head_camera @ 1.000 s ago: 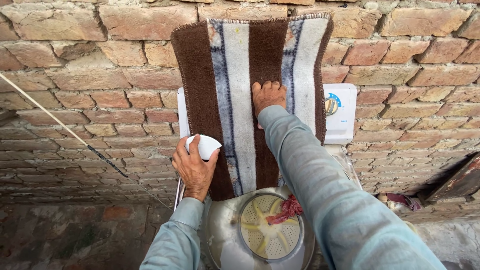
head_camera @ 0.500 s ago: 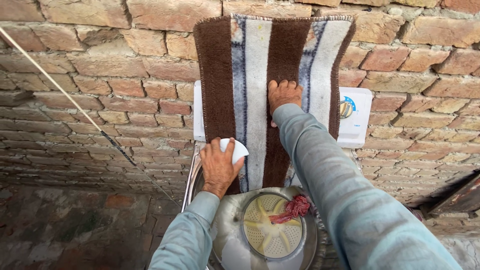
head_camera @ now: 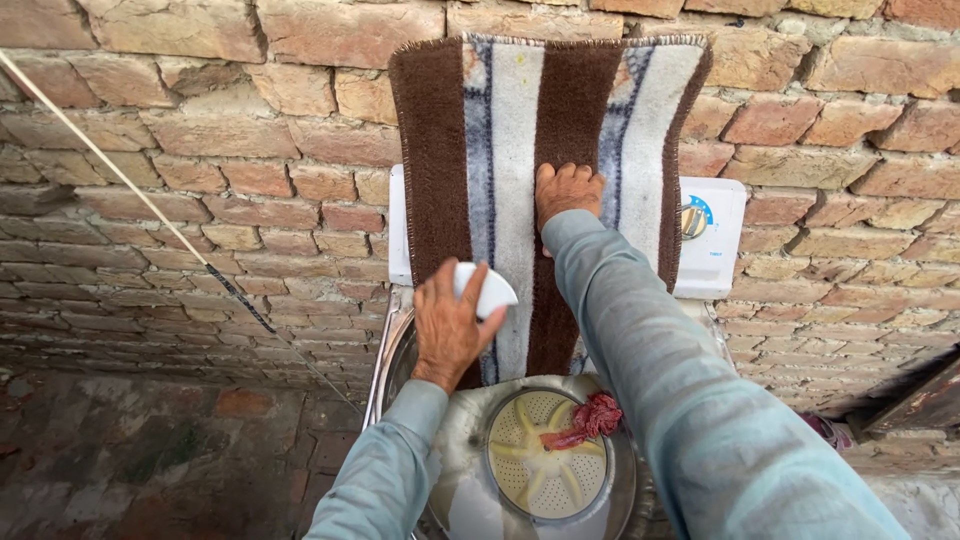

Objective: The person scrubs the front side of a mat with a bar of soap, flips the mat over, and scrubs its back side with the soap.

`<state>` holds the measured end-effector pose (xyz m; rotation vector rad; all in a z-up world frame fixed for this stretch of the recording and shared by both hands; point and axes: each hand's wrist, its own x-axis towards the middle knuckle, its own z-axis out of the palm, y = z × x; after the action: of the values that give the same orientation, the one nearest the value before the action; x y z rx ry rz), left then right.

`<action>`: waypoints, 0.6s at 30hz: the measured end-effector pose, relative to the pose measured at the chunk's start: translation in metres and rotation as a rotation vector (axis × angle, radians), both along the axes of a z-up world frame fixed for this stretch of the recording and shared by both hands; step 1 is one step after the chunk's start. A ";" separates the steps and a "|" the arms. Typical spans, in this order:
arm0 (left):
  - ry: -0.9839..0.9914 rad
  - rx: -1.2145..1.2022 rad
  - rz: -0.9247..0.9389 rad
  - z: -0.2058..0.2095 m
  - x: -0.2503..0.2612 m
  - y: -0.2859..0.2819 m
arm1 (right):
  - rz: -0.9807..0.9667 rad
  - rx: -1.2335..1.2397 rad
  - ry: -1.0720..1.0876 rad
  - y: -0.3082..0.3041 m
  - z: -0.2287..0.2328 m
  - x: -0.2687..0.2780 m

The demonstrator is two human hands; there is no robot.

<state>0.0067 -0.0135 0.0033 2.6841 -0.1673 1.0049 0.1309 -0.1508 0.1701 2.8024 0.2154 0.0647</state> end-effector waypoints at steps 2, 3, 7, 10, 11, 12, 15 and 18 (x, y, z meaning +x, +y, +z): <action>-0.050 -0.023 0.066 0.008 0.001 -0.003 | -0.005 -0.003 0.005 -0.004 -0.008 0.007; -0.112 -0.042 0.135 0.013 0.002 -0.002 | -0.005 -0.003 -0.001 -0.003 -0.011 0.011; -0.051 -0.133 0.227 -0.005 0.000 -0.006 | 0.020 0.006 -0.017 -0.004 -0.009 0.009; -0.024 -0.235 0.275 -0.025 -0.004 -0.017 | 0.015 0.007 -0.005 -0.005 -0.007 0.005; -0.055 -0.263 0.300 -0.031 -0.005 -0.021 | 0.018 0.007 -0.009 -0.006 -0.007 0.005; -0.086 -0.291 0.324 -0.037 -0.006 -0.026 | 0.021 0.007 -0.014 -0.006 -0.007 0.004; -0.134 -0.356 0.387 -0.048 -0.002 -0.037 | 0.025 0.035 -0.010 -0.007 -0.010 0.010; -0.101 -0.429 0.458 -0.064 -0.002 -0.046 | 0.029 0.057 -0.010 -0.008 -0.013 0.013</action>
<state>0.0051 -0.0598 -0.0607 2.3162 0.6014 1.1421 0.1436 -0.1588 0.1570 2.8549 0.2561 0.0924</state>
